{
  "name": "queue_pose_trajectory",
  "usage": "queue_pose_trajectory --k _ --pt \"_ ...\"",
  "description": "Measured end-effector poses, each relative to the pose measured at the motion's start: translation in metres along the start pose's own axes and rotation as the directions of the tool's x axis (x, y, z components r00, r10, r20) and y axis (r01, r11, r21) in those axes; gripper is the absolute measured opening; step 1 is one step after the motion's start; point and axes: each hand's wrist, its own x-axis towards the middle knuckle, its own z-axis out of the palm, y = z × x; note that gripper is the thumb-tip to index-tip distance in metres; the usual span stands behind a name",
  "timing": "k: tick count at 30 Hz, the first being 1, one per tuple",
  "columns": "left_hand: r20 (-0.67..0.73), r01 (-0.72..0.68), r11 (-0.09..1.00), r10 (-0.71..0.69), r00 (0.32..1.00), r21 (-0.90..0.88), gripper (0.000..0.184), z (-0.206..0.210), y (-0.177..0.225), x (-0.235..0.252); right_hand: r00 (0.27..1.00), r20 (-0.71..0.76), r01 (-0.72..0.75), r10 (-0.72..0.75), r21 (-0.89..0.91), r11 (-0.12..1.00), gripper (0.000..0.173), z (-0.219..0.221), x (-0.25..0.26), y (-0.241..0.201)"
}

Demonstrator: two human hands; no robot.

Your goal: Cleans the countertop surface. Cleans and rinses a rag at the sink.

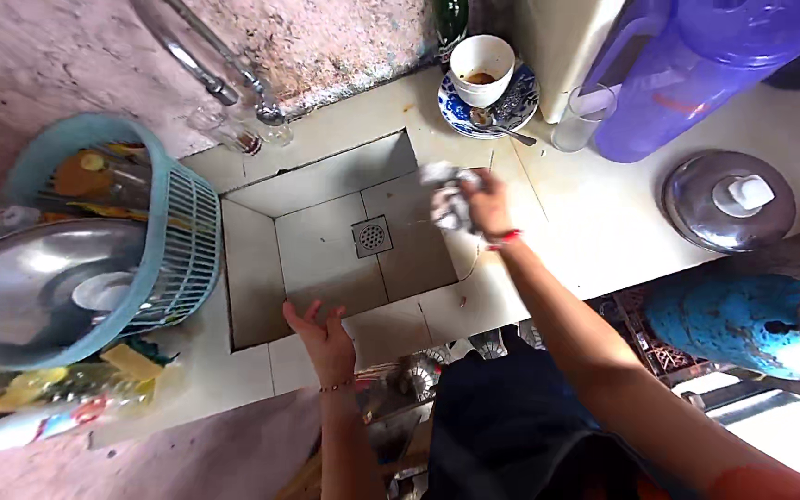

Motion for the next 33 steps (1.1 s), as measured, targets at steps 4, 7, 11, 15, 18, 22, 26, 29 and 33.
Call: queue_pose_trajectory --k 4,7,11,15,18,22,26,29,33 --pt "-0.078 -0.124 0.980 0.137 0.987 0.153 0.071 -0.033 -0.046 -0.001 0.968 -0.234 -0.144 0.094 -0.207 0.968 0.039 -0.159 -0.055 0.004" --pt "-0.055 -0.290 0.921 0.314 0.948 0.260 0.072 -0.050 -0.087 0.003 0.952 -0.286 -0.250 0.108 -0.524 0.814 0.069 -0.235 -0.066 0.046" --pt "-0.049 -0.387 0.870 0.420 0.906 0.305 0.069 -0.042 -0.113 0.004 0.953 -0.292 -0.191 -0.076 -0.777 0.600 0.057 -0.217 -0.089 0.085" --pt "-0.079 -0.377 0.869 0.422 0.903 0.320 0.073 -0.034 -0.120 0.004 0.967 -0.239 -0.129 -0.093 -0.767 0.628 0.055 -0.090 -0.106 0.068" --pt "-0.073 -0.351 0.879 0.393 0.917 0.324 0.074 -0.036 -0.121 0.005 0.994 -0.076 -0.015 -0.082 -0.818 0.575 0.066 0.019 -0.105 0.065" --pt "-0.103 -0.335 0.891 0.381 0.919 0.308 0.074 -0.039 -0.124 0.005 0.991 0.126 0.122 -0.049 -0.671 0.732 0.039 0.117 -0.065 0.059" --pt "-0.128 -0.322 0.917 0.357 0.925 0.236 0.072 -0.045 -0.119 0.005 0.990 0.100 0.129 -0.098 -0.388 0.913 0.028 0.102 -0.052 0.030" --pt "-0.152 -0.334 0.918 0.370 0.917 0.215 0.068 -0.044 -0.118 0.001 0.921 0.259 0.366 -0.289 -0.329 0.870 0.026 0.012 -0.083 0.007" --pt "-0.120 -0.331 0.904 0.373 0.920 0.270 0.067 -0.040 -0.120 0.003 0.799 0.585 0.475 -0.140 -0.472 0.743 0.053 -0.086 -0.105 0.003"
